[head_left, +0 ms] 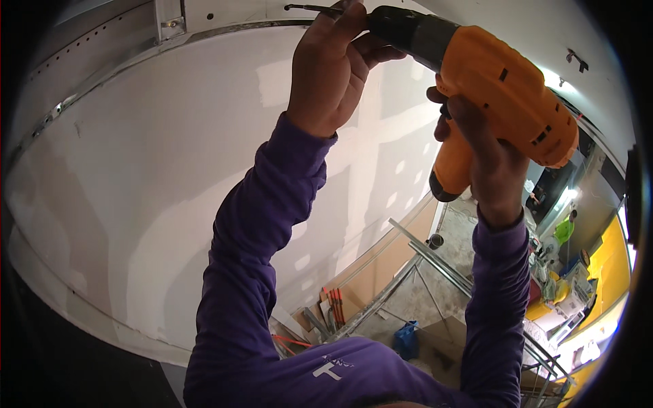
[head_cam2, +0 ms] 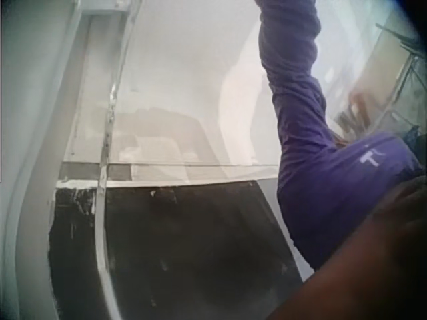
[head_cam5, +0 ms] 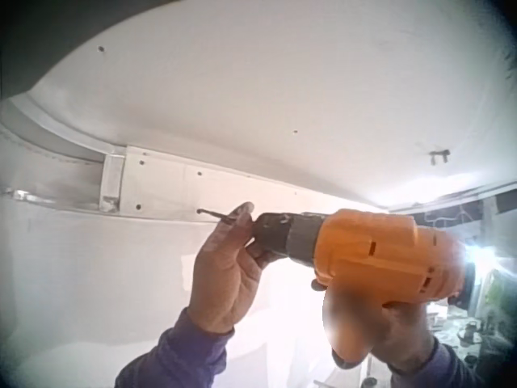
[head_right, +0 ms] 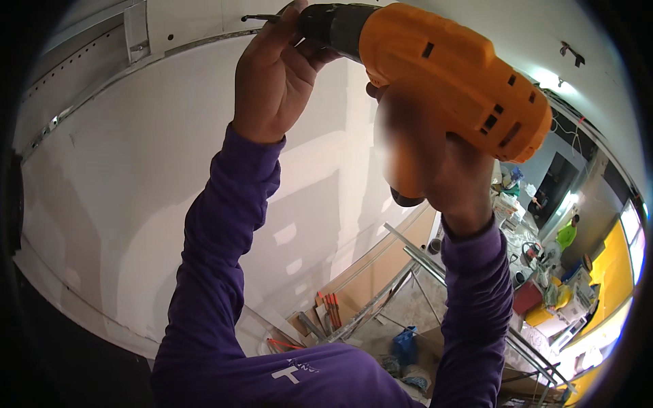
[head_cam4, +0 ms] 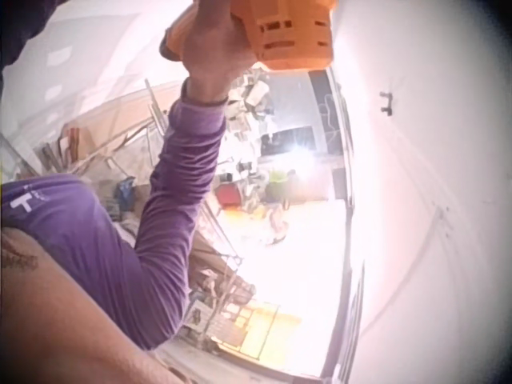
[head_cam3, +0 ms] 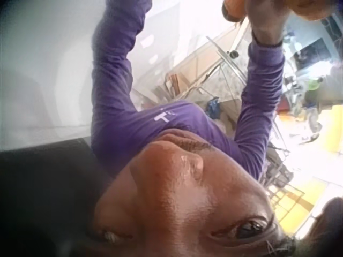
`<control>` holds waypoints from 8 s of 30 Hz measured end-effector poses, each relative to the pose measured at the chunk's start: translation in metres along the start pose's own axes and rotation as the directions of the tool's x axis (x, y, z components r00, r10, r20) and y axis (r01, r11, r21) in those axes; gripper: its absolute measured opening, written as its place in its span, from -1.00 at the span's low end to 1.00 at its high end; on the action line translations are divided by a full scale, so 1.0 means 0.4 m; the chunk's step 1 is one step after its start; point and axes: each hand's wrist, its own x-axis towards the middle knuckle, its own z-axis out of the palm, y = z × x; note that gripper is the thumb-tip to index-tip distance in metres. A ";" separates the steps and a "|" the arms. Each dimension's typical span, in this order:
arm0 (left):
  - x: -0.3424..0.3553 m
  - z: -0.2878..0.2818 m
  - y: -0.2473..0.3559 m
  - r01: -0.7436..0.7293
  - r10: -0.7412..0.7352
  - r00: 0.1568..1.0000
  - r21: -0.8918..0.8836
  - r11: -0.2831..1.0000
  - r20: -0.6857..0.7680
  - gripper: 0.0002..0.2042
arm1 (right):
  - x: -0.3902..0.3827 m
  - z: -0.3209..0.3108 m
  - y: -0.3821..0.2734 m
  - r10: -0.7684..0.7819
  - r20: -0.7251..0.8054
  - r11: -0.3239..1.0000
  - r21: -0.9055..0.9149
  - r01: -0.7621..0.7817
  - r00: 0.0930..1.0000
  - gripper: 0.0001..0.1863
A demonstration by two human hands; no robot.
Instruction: Fastening a sheet of drywall to a curved metal frame using a power drill and then trimming the excess edge with a utility knife.
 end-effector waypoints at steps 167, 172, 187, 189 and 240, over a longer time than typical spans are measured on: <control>-0.122 -0.018 0.174 -0.413 0.392 0.847 0.018 0.910 -0.358 -0.69 | 0.136 0.111 -0.245 -0.094 0.209 0.977 -0.166 0.130 0.973 -0.59; -0.154 -0.047 0.189 -0.570 0.723 0.685 0.554 0.607 -0.087 -0.79 | 0.137 0.115 -0.242 -0.106 0.205 0.973 -0.178 0.144 0.973 -0.60; -0.128 -0.137 0.199 -0.505 0.587 0.705 0.863 0.021 0.398 -0.89 | 0.166 0.171 -0.294 -0.118 0.156 0.950 -0.269 0.157 0.981 -0.57; -0.099 -0.145 0.205 -0.541 0.507 0.622 0.796 -0.271 0.596 -0.90 | 0.146 0.202 -0.322 -0.134 0.093 0.926 -0.343 0.158 0.987 -0.60; -1.086 0.086 -0.434 0.274 -0.845 0.084 -0.803 0.529 -0.528 -0.80 | -1.018 -0.446 -0.153 0.770 0.290 0.554 0.137 -0.821 0.568 -0.36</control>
